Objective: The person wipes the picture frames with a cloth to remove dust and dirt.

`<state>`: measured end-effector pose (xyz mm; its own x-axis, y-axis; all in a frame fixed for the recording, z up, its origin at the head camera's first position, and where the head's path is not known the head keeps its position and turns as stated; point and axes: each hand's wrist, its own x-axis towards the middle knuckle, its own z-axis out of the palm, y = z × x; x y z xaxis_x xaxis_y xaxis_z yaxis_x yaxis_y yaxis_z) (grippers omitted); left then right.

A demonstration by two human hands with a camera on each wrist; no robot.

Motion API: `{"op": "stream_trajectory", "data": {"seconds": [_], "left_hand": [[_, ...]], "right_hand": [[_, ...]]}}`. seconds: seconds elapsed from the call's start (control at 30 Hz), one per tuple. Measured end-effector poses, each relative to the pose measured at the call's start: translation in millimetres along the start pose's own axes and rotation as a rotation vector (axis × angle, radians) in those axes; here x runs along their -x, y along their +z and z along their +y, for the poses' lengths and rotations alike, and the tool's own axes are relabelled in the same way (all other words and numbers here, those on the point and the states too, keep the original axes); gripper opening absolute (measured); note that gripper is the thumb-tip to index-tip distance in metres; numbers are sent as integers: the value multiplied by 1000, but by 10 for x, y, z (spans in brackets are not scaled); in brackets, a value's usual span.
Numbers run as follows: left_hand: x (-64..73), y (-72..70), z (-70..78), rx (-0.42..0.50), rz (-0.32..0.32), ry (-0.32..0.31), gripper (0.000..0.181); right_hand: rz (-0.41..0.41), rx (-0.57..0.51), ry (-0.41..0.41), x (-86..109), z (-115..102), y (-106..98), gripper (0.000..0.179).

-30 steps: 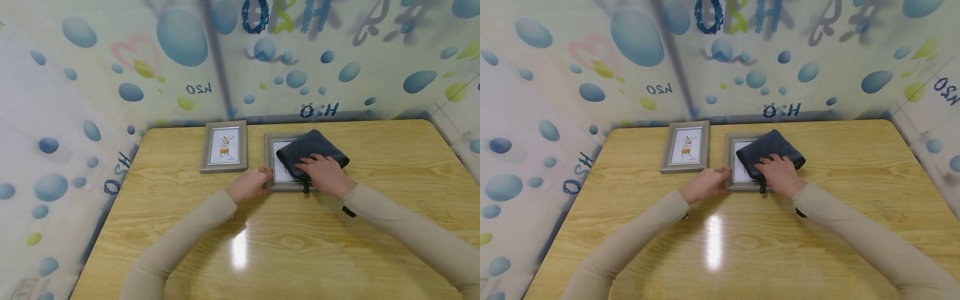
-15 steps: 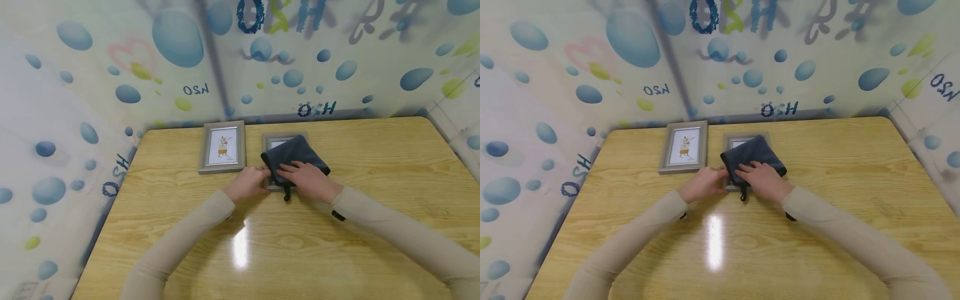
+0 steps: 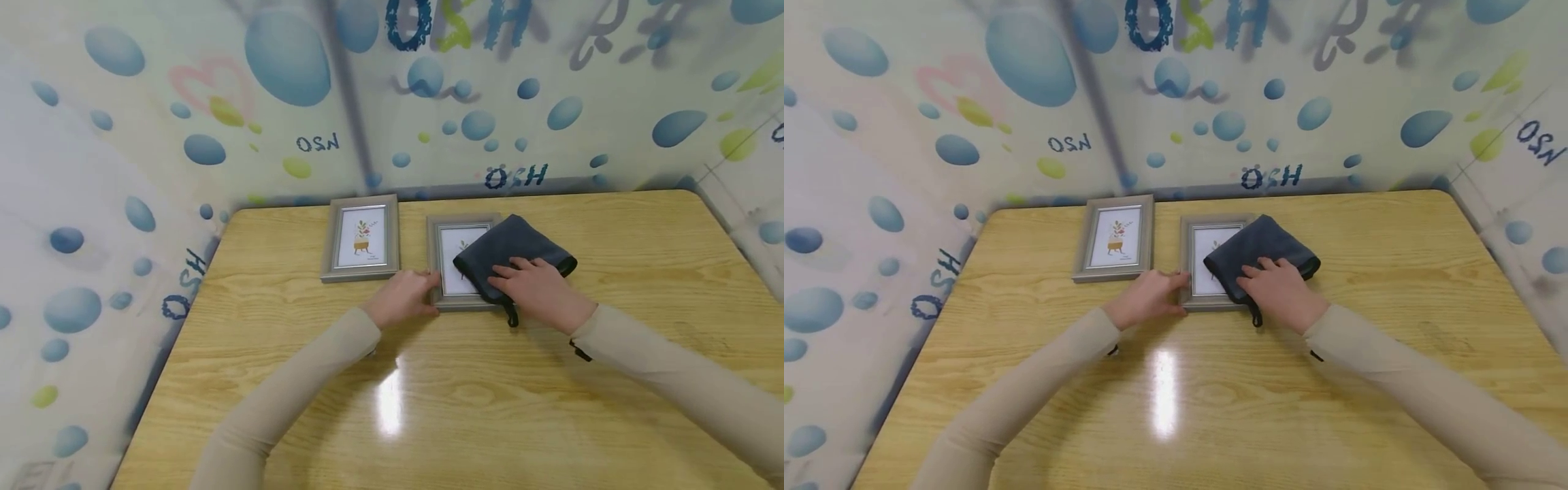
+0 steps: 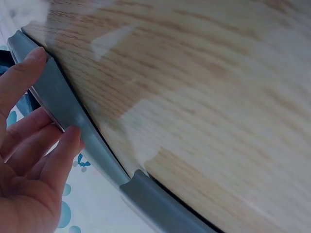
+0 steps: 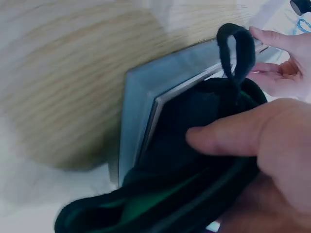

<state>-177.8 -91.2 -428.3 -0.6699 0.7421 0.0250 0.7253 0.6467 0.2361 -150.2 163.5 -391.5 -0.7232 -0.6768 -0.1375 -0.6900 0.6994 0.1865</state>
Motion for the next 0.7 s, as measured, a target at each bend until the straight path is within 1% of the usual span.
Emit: {"op": "stream_trajectory", "data": {"seconds": [0.07,0.2,0.3,0.37,0.47,0.57,0.7], "left_hand": [[5,-1,0,13,-1,-21,48],[16,5,5,80,0,-74,63],[18,12,4,113,5,-96,71],[13,13,-2,114,12,-97,70],[6,9,-11,101,17,-92,65],[6,2,-13,92,19,-83,60],[9,-15,-3,83,13,-67,59]], "right_hand": [[16,-62,-31,-59,-23,25,49],[45,-217,-105,-201,-104,98,55],[79,-281,-149,-267,-180,134,56],[99,-286,-163,-274,-213,149,57],[106,-272,-153,-235,-217,156,58],[108,-248,-131,-156,-166,139,57],[94,-202,-98,-6,-46,88,55]]}}
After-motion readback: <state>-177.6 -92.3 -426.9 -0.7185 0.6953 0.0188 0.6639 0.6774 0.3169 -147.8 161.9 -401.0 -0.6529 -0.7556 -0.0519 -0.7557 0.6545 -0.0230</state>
